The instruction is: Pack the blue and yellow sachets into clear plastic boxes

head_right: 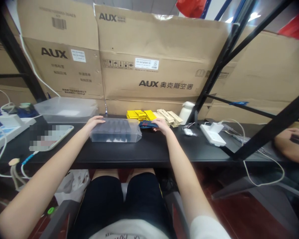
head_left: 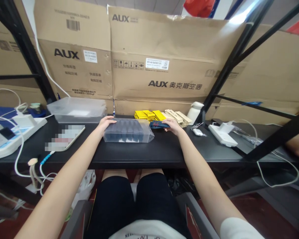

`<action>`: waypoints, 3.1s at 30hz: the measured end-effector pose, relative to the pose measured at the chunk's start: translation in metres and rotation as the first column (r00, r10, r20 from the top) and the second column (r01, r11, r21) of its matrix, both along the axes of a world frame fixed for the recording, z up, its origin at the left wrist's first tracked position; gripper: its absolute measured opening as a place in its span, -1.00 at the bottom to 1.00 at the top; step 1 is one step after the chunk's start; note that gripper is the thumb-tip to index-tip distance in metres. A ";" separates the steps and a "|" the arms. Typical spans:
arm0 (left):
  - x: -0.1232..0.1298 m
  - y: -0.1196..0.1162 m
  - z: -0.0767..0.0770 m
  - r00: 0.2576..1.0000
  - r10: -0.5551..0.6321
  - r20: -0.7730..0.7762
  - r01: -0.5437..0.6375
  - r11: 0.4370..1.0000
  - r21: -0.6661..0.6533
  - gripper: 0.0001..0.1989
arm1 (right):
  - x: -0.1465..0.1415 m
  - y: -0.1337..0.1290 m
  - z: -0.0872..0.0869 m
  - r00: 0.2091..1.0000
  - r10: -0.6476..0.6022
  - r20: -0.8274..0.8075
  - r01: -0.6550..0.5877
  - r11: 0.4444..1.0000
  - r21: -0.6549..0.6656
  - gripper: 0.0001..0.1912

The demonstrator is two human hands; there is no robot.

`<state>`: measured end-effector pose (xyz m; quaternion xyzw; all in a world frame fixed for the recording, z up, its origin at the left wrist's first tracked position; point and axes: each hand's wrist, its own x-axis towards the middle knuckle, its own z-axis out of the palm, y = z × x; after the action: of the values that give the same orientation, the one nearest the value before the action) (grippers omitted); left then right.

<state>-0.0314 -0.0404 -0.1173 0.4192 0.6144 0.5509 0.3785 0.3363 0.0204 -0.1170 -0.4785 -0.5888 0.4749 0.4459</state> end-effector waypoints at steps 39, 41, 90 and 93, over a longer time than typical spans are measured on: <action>0.001 -0.004 0.001 0.999 -0.012 0.053 0.014 0.999 -0.035 -0.74 | -0.018 -0.004 -0.014 0.996 0.026 -0.084 -0.025 1.000 0.012 -0.88; 0.001 -0.004 0.000 0.999 -0.014 0.048 0.016 0.999 -0.037 -0.74 | -0.027 -0.005 -0.020 0.996 0.008 -0.087 -0.004 0.998 0.055 -0.83; 0.001 0.003 -0.009 0.994 -0.104 -0.027 0.104 0.995 0.006 -0.85 | -0.048 -0.022 -0.030 0.916 0.392 0.087 -0.399 0.911 0.098 -0.64; 0.001 0.003 -0.008 0.994 -0.101 -0.038 0.101 0.995 0.004 -0.84 | -0.045 -0.026 -0.025 0.888 0.452 0.079 -0.458 0.886 0.078 -0.64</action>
<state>-0.0304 -0.0372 -0.1257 0.4611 0.5979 0.5248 0.3931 0.2916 -0.0056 -0.1425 -0.3192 -0.7191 0.5237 0.3268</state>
